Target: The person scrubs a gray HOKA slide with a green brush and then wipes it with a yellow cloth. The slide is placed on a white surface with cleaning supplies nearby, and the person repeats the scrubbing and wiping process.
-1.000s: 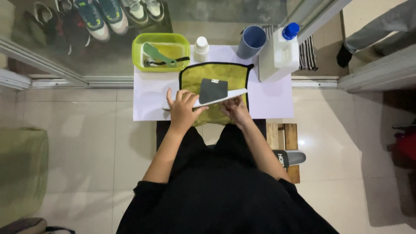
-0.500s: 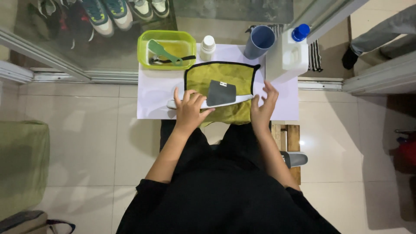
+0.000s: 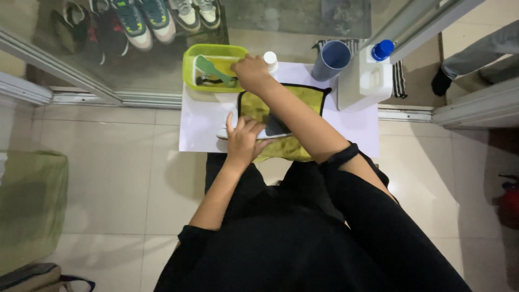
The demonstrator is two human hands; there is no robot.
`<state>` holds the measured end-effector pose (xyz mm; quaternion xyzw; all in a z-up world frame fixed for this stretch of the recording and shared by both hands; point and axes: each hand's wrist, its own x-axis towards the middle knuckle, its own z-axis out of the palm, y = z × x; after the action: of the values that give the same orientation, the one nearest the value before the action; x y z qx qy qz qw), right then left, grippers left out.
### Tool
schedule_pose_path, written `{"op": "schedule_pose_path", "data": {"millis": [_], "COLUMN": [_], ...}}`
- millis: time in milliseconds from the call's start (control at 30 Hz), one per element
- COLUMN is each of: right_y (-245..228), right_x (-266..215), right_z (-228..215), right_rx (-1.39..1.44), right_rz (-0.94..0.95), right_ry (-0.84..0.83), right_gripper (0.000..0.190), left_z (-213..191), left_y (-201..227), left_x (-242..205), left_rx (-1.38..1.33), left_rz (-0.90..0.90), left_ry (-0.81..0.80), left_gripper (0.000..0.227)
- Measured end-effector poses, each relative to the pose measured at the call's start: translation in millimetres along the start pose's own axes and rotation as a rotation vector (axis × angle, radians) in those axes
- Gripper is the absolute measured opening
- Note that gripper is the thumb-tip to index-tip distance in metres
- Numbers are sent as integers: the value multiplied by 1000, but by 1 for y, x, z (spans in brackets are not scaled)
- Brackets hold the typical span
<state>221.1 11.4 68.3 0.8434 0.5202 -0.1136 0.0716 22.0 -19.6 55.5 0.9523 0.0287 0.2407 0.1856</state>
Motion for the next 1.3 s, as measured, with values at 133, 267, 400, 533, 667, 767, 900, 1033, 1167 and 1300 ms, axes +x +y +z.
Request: {"op": "schedule_pose_path", "data": {"millis": [133, 267, 400, 533, 667, 767, 900, 1033, 1167, 1300], "right_y": [10, -3, -6, -20, -29, -35, -42, -52, -73, -72], "right_x": [31, -2, 0, 17, 43, 39, 20, -24, -65, -79], "right_z": [47, 19, 32, 25, 41, 35, 12, -6, -13, -8], "right_rx": [-48, 51, 44, -31, 162, 225, 277, 257, 382, 343], "right_rz": [42, 50, 101, 173, 138, 133, 227, 330, 355, 333], "right_ry": [137, 125, 151, 271, 163, 126, 85, 259, 200, 236], "right_gripper": [29, 29, 25, 20, 36, 45, 45, 46, 50, 47], "left_z": [16, 18, 19, 22, 37, 40, 29, 8, 10, 13], "left_y": [-8, -7, -11, -11, -18, -19, -13, -3, -1, -2], "left_x": [-8, -11, -8, -8, -13, -16, -14, -1, 0, -3], "left_rx": [-64, -68, -73, -75, -46, -36, -69, 41, 56, 16], "left_rz": [-28, -27, -20, -31, 0, -2, -2, -122, -188, -216], "left_ry": [-36, -19, -25, 2, 54, 64, 25, -187, -241, -251], "left_gripper": [41, 39, 39, 40, 40, 39, 39, 33, 24, 26]}}
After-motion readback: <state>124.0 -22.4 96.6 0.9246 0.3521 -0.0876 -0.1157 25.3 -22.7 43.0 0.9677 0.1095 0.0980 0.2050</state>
